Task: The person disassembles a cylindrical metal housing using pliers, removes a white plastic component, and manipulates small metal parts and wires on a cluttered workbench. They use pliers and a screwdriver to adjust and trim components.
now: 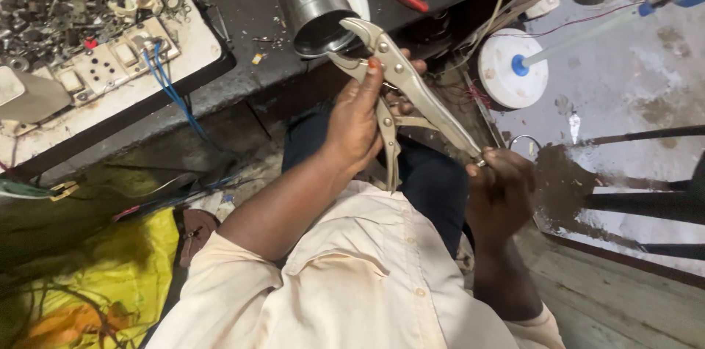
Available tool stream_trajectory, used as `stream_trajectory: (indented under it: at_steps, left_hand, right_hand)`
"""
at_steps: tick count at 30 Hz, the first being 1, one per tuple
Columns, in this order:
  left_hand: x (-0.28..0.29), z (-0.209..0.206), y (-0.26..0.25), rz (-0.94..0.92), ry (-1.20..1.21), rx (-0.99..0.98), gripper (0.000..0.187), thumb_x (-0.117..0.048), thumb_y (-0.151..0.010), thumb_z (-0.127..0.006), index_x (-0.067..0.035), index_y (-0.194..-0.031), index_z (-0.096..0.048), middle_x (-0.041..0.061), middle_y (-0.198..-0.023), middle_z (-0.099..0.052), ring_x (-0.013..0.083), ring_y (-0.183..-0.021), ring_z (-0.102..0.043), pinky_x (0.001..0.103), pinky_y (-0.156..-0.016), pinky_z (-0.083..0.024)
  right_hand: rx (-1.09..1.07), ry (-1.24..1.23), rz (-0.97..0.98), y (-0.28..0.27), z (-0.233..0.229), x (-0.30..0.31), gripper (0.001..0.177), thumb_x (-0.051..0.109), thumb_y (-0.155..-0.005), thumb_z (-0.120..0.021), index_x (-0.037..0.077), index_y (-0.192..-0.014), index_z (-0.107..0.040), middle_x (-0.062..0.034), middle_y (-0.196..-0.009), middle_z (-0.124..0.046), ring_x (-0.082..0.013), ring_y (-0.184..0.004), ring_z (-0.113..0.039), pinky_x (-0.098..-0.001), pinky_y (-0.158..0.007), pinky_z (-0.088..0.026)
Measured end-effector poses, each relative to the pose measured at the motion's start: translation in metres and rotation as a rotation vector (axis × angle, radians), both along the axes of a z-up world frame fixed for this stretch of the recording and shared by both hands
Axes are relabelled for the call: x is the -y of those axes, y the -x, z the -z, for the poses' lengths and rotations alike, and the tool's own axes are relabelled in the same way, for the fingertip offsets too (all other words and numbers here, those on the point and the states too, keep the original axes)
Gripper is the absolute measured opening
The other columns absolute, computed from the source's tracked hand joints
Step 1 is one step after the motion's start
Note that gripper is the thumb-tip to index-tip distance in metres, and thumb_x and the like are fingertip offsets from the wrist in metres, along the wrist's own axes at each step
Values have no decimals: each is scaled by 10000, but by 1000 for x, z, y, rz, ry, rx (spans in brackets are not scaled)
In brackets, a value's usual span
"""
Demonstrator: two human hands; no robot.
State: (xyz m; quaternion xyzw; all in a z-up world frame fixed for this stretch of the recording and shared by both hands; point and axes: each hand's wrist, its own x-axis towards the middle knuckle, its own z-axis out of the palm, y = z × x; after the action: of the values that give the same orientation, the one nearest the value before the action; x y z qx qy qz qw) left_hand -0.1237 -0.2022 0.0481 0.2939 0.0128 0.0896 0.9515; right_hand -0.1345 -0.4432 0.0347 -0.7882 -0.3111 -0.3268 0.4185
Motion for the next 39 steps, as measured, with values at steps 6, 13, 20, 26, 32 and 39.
stream_trajectory:
  at_steps: [6, 13, 20, 26, 32, 39]
  left_hand:
    - [4, -10, 6, -12, 53, 68, 554, -457, -1099, -536, -5, -1418, -555, 179, -1303, -680, 157, -952, -641, 294, -833, -536]
    - [9, -2, 9, 8, -3, -27, 541, -450, -1059, -551, -23, -1390, -553, 163, -1282, -686, 160, -996, -673, 291, -837, -538]
    - [5, -8, 19, 216, -148, 43, 520, -452, -1089, -521, 6, -1322, -603, 189, -1219, -709, 216, -980, -702, 344, -880, -601]
    - [21, -14, 13, 406, -662, 21, 502, -451, -1085, -472, -10, -1225, -667, 119, -1108, -790, 144, -880, -714, 290, -769, -597]
    - [5, -42, 3, 408, -810, -71, 573, -519, -1009, -552, 5, -1185, -703, 37, -948, -743, 120, -753, -683, 295, -649, -580]
    - [-84, -65, 14, -529, -1407, 24, 464, -477, -1015, -732, -38, -1167, -738, 82, -982, -748, 168, -903, -738, 337, -771, -587]
  right_hand:
    - [173, -29, -30, -13, 4, -3, 377, -1, -1025, -618, 19, -1347, -424, -200, -1091, -591, -273, -964, -634, -352, -844, -540]
    - [-807, -637, -371, -9, 32, 12, 339, 92, -1101, -481, -46, -1404, -414, -74, -837, -555, -137, -650, -501, -282, -613, -462]
    - [-1350, -712, -1220, -16, 29, 29, 776, 514, -1034, -487, -78, -1500, -299, -287, -1276, -560, -339, -1105, -611, -460, -945, -502]
    - [-1348, -430, -1472, 7, 22, -16, 1021, 510, -954, -711, 67, -1620, -76, -232, -1695, -167, -389, -1580, -250, -606, -1300, -233]
    - [-1403, -558, -1479, 23, 10, -36, 982, 265, -916, -812, 13, -1627, -184, -240, -1556, -398, -436, -1490, -428, -646, -1249, -334]
    - [-1497, -577, -1137, 26, 1, -39, 1014, 163, -837, -723, 40, -1650, -130, -203, -1524, -438, -356, -1354, -506, -558, -1187, -373]
